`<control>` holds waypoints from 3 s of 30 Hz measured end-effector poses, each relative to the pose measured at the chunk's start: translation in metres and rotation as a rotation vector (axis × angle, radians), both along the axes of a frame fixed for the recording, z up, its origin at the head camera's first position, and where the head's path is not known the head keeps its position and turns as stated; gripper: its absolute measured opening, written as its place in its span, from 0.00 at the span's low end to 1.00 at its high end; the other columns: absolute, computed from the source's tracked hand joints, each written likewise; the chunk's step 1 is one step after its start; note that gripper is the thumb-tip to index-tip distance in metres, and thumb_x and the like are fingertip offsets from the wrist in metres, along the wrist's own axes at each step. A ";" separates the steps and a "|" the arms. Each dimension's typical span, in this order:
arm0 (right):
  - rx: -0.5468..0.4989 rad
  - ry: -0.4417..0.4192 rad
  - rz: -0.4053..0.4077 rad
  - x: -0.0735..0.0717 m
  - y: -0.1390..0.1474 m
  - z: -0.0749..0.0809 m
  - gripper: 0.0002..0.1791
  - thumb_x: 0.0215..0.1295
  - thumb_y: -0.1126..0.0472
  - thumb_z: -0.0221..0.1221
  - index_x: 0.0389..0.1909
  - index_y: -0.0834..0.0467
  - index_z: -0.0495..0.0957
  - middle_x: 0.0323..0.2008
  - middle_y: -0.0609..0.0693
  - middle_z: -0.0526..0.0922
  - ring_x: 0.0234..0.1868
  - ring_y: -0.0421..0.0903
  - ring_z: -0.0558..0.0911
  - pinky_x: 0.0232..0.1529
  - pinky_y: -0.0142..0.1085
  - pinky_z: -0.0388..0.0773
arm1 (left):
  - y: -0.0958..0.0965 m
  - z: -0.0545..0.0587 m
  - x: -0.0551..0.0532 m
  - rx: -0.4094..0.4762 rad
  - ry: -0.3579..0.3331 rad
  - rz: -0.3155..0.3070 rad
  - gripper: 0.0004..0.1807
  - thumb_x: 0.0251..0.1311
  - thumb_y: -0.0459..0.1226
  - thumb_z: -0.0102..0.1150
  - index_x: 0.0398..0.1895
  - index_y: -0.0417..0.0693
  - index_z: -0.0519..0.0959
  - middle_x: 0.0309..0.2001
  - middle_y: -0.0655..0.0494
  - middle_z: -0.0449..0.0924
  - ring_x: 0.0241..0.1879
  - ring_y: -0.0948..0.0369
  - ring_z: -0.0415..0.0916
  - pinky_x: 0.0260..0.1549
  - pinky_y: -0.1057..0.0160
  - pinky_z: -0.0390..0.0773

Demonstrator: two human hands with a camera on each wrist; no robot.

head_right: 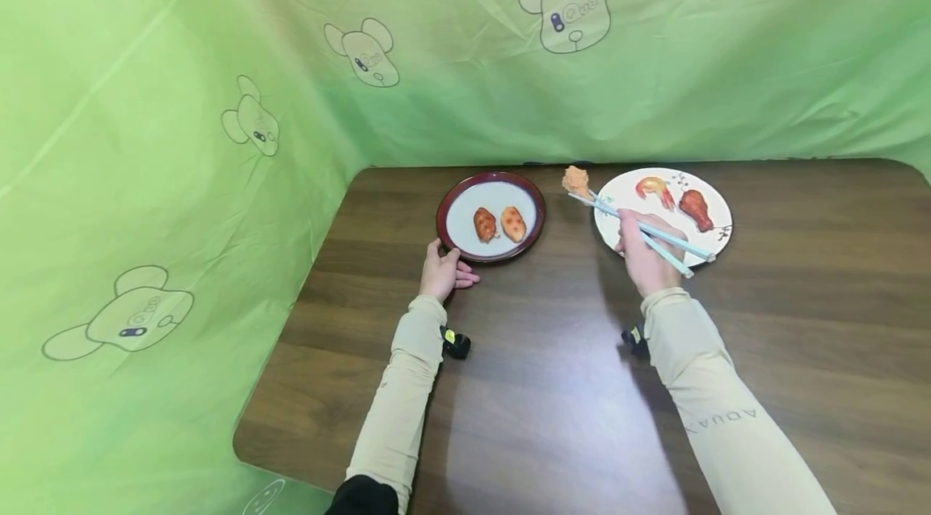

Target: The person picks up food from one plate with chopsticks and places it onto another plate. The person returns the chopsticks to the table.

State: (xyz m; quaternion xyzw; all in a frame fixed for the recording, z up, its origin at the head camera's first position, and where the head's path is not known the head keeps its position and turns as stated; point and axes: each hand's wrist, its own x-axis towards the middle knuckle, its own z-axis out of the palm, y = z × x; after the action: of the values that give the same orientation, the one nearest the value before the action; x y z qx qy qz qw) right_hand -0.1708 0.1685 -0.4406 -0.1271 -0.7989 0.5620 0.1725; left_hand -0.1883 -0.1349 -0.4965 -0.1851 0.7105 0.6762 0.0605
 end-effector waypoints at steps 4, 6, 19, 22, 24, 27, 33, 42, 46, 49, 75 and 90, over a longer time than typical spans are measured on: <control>-0.009 -0.036 -0.039 0.003 0.014 -0.002 0.14 0.64 0.46 0.59 0.17 0.37 0.78 0.10 0.28 0.73 0.14 0.27 0.72 0.18 0.22 0.65 | 0.000 0.001 0.000 -0.002 -0.001 -0.002 0.31 0.72 0.33 0.39 0.73 0.39 0.42 0.17 0.56 0.74 0.13 0.65 0.78 0.17 0.66 0.84; -0.017 -0.040 -0.056 0.004 0.020 -0.004 0.15 0.64 0.47 0.59 0.17 0.37 0.78 0.09 0.29 0.73 0.14 0.27 0.72 0.17 0.22 0.64 | 0.000 0.002 0.001 0.001 -0.001 -0.002 0.31 0.72 0.33 0.39 0.73 0.39 0.41 0.18 0.56 0.74 0.13 0.65 0.78 0.17 0.67 0.84; -0.074 -0.040 -0.138 0.010 0.038 -0.013 0.15 0.62 0.50 0.61 0.15 0.42 0.81 0.08 0.31 0.73 0.12 0.28 0.71 0.15 0.22 0.64 | 0.000 0.001 0.001 0.009 -0.001 -0.002 0.31 0.72 0.33 0.39 0.73 0.39 0.41 0.18 0.55 0.74 0.14 0.64 0.79 0.17 0.67 0.84; -0.077 -0.047 -0.144 0.011 0.039 -0.014 0.15 0.62 0.50 0.61 0.15 0.44 0.81 0.08 0.31 0.73 0.12 0.28 0.71 0.15 0.22 0.63 | -0.001 0.000 0.000 0.005 -0.004 0.000 0.31 0.72 0.33 0.39 0.73 0.40 0.41 0.18 0.55 0.74 0.13 0.64 0.78 0.17 0.67 0.84; -0.086 -0.056 -0.148 0.012 0.039 -0.015 0.15 0.62 0.50 0.61 0.17 0.46 0.82 0.08 0.31 0.74 0.12 0.28 0.72 0.15 0.21 0.65 | 0.000 0.000 0.000 0.001 -0.001 -0.003 0.31 0.72 0.33 0.39 0.73 0.40 0.41 0.18 0.55 0.74 0.13 0.65 0.77 0.17 0.67 0.84; -0.094 -0.076 -0.156 0.013 0.040 -0.017 0.14 0.63 0.49 0.61 0.19 0.48 0.84 0.08 0.31 0.74 0.12 0.28 0.72 0.15 0.20 0.66 | 0.000 0.001 0.001 -0.002 0.009 -0.006 0.31 0.72 0.33 0.38 0.73 0.39 0.41 0.18 0.56 0.74 0.13 0.66 0.77 0.17 0.67 0.84; -0.110 -0.084 -0.174 0.013 0.043 -0.022 0.13 0.62 0.50 0.61 0.21 0.48 0.84 0.08 0.31 0.74 0.13 0.27 0.72 0.15 0.21 0.65 | 0.000 0.003 0.002 -0.010 0.008 -0.004 0.31 0.72 0.33 0.39 0.73 0.40 0.42 0.18 0.56 0.74 0.14 0.64 0.79 0.19 0.65 0.85; -0.105 -0.090 -0.170 0.012 0.043 -0.026 0.12 0.63 0.50 0.60 0.20 0.44 0.83 0.08 0.30 0.74 0.13 0.26 0.72 0.15 0.21 0.64 | -0.001 0.003 0.002 -0.027 -0.004 0.003 0.31 0.72 0.34 0.40 0.74 0.41 0.43 0.19 0.55 0.75 0.15 0.62 0.80 0.19 0.65 0.85; -0.090 -0.110 -0.164 0.012 0.044 -0.026 0.14 0.63 0.50 0.59 0.17 0.38 0.81 0.08 0.29 0.73 0.13 0.26 0.73 0.16 0.20 0.65 | 0.000 0.003 0.003 -0.025 0.003 -0.002 0.31 0.72 0.33 0.39 0.74 0.41 0.43 0.19 0.54 0.74 0.18 0.57 0.83 0.21 0.63 0.86; -0.071 -0.125 -0.163 0.011 0.044 -0.026 0.15 0.64 0.49 0.59 0.17 0.37 0.80 0.08 0.28 0.73 0.13 0.25 0.72 0.16 0.20 0.64 | 0.000 0.005 0.003 -0.020 0.002 -0.003 0.31 0.72 0.33 0.39 0.74 0.41 0.43 0.19 0.54 0.74 0.17 0.58 0.82 0.20 0.64 0.86; -0.002 -0.183 -0.094 0.005 0.045 -0.012 0.18 0.64 0.47 0.56 0.13 0.33 0.75 0.08 0.26 0.72 0.13 0.24 0.73 0.18 0.20 0.66 | 0.000 0.002 0.001 -0.017 0.001 -0.005 0.31 0.73 0.34 0.39 0.74 0.40 0.41 0.19 0.55 0.74 0.15 0.64 0.79 0.19 0.65 0.85; -0.068 -0.231 -0.082 0.005 0.047 -0.006 0.17 0.66 0.46 0.55 0.15 0.37 0.77 0.09 0.28 0.74 0.13 0.25 0.75 0.17 0.17 0.72 | -0.001 0.004 0.003 -0.022 0.000 -0.007 0.32 0.73 0.34 0.39 0.74 0.40 0.42 0.20 0.54 0.74 0.16 0.62 0.81 0.20 0.65 0.85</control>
State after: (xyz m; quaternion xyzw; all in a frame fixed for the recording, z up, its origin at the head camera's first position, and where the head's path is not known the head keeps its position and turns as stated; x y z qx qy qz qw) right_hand -0.1655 0.2158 -0.4467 -0.2294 -0.7882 0.5627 0.0978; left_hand -0.1856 -0.1358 -0.4922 -0.1832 0.7186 0.6681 0.0609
